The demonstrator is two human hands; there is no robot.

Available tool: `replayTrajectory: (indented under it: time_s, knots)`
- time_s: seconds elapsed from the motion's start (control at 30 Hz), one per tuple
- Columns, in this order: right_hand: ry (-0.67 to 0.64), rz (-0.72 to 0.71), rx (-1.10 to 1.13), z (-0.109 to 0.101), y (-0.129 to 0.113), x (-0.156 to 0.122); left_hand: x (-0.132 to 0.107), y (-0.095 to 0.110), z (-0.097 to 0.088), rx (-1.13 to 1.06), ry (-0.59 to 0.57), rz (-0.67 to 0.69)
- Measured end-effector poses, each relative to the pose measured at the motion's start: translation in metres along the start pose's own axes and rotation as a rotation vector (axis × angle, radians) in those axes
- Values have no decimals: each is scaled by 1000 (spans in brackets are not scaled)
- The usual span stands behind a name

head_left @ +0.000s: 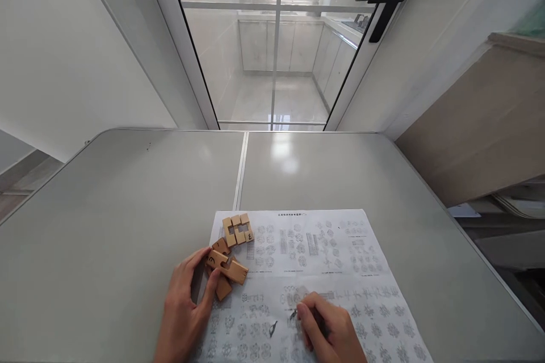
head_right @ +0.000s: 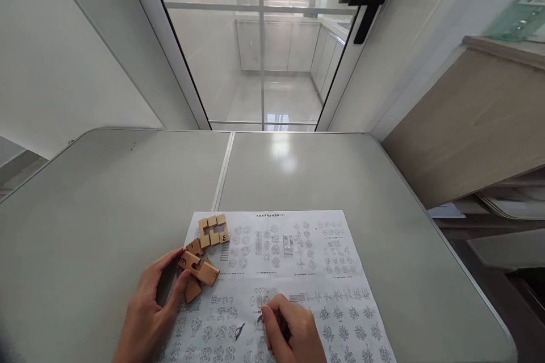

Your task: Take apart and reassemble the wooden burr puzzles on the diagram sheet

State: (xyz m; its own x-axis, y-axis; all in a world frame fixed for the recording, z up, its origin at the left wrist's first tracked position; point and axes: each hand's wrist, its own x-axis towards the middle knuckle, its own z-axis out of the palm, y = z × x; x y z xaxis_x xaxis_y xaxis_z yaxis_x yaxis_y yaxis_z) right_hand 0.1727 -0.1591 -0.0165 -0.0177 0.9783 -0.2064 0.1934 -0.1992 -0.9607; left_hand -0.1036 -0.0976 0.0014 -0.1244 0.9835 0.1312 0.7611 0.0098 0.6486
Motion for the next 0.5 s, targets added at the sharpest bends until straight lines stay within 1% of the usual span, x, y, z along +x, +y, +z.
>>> replayTrajectory:
  time_s: [0.23,0.5]
  knots:
    - [-17,9,-33,-2,-2,-1,6,3,3,23,31,31]
    - [-29,-27,-50,-3,2,-1,5,2,4,17,19,-3]
